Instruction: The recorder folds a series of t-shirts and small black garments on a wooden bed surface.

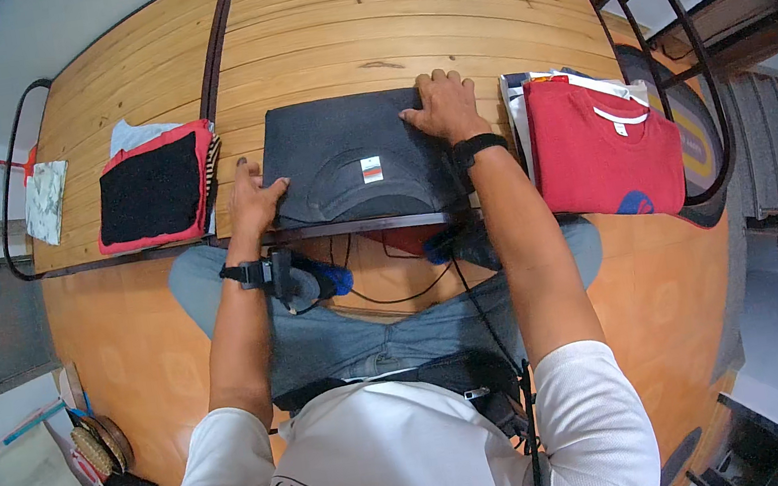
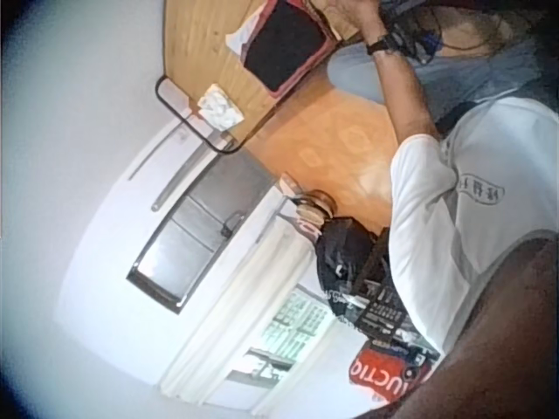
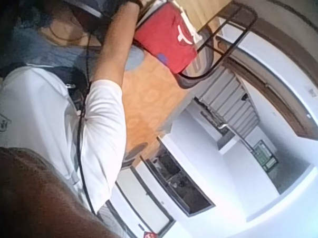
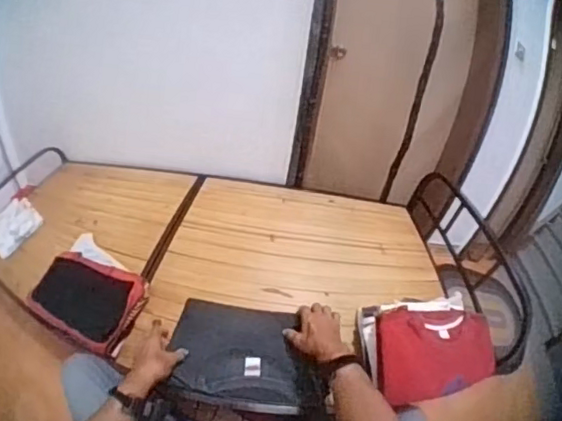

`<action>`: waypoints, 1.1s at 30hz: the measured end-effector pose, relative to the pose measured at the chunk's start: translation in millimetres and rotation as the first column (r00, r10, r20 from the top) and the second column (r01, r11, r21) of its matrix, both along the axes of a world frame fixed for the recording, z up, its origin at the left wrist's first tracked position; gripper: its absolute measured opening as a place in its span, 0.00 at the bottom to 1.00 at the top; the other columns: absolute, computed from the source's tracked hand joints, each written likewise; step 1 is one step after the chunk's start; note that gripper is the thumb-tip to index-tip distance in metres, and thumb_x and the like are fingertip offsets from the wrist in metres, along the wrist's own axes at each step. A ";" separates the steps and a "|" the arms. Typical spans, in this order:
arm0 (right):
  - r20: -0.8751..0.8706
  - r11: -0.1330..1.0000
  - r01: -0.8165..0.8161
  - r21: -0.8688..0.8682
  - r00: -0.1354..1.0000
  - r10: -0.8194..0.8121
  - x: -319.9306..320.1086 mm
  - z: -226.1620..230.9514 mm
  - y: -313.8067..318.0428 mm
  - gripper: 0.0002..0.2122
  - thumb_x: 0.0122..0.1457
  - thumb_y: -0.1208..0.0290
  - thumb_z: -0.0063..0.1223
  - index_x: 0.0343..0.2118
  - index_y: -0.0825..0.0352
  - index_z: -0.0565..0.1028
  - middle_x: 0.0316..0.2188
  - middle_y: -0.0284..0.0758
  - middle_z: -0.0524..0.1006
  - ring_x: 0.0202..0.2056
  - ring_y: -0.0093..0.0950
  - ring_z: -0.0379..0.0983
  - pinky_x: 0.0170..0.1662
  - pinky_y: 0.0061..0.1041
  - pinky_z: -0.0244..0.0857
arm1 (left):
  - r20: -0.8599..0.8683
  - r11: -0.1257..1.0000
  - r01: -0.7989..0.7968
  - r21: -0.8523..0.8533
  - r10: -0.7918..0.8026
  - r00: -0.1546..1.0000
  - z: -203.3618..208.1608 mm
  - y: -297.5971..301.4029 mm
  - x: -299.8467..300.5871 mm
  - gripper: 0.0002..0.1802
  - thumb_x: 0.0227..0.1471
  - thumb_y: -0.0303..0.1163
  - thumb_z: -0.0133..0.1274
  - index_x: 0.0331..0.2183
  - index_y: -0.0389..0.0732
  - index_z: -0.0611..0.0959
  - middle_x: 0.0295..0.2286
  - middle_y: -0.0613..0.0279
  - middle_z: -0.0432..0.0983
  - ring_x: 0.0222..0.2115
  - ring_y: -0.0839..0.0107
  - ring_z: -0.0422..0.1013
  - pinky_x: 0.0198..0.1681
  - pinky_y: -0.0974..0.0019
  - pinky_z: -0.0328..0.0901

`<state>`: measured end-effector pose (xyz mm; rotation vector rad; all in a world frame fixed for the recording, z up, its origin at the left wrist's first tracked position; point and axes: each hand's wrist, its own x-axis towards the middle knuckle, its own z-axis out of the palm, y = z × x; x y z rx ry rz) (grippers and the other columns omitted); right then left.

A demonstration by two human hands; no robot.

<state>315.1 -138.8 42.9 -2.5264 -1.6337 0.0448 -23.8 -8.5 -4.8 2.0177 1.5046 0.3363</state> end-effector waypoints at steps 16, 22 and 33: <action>-0.663 0.959 0.196 -0.204 0.693 -0.282 -20.5 -19.0 -71.1 0.26 0.50 0.54 0.63 0.38 0.78 0.79 0.37 0.57 0.81 0.42 0.47 0.80 0.45 0.36 0.72 | 0.162 0.751 0.200 0.630 -0.378 0.911 77.1 40.3 108.3 0.22 0.47 0.37 0.63 0.45 0.43 0.81 0.41 0.50 0.77 0.45 0.48 0.72 0.49 0.52 0.65; -0.710 0.934 0.342 -0.104 0.632 -0.310 -62.0 -26.0 -87.6 0.27 0.53 0.52 0.62 0.38 0.79 0.76 0.36 0.58 0.80 0.42 0.50 0.79 0.46 0.41 0.70 | 0.277 0.905 -0.079 0.419 -0.045 0.960 41.4 5.1 68.5 0.34 0.46 0.41 0.67 0.51 0.36 0.74 0.45 0.48 0.74 0.52 0.48 0.65 0.57 0.50 0.58; -0.469 0.963 0.262 0.067 0.860 -0.202 -38.0 -15.8 -36.7 0.24 0.53 0.52 0.64 0.38 0.72 0.73 0.35 0.52 0.80 0.41 0.52 0.77 0.44 0.46 0.69 | 0.214 0.992 -0.107 0.069 0.090 0.973 9.8 -30.5 57.5 0.40 0.41 0.41 0.72 0.52 0.35 0.71 0.36 0.53 0.79 0.40 0.54 0.77 0.45 0.55 0.70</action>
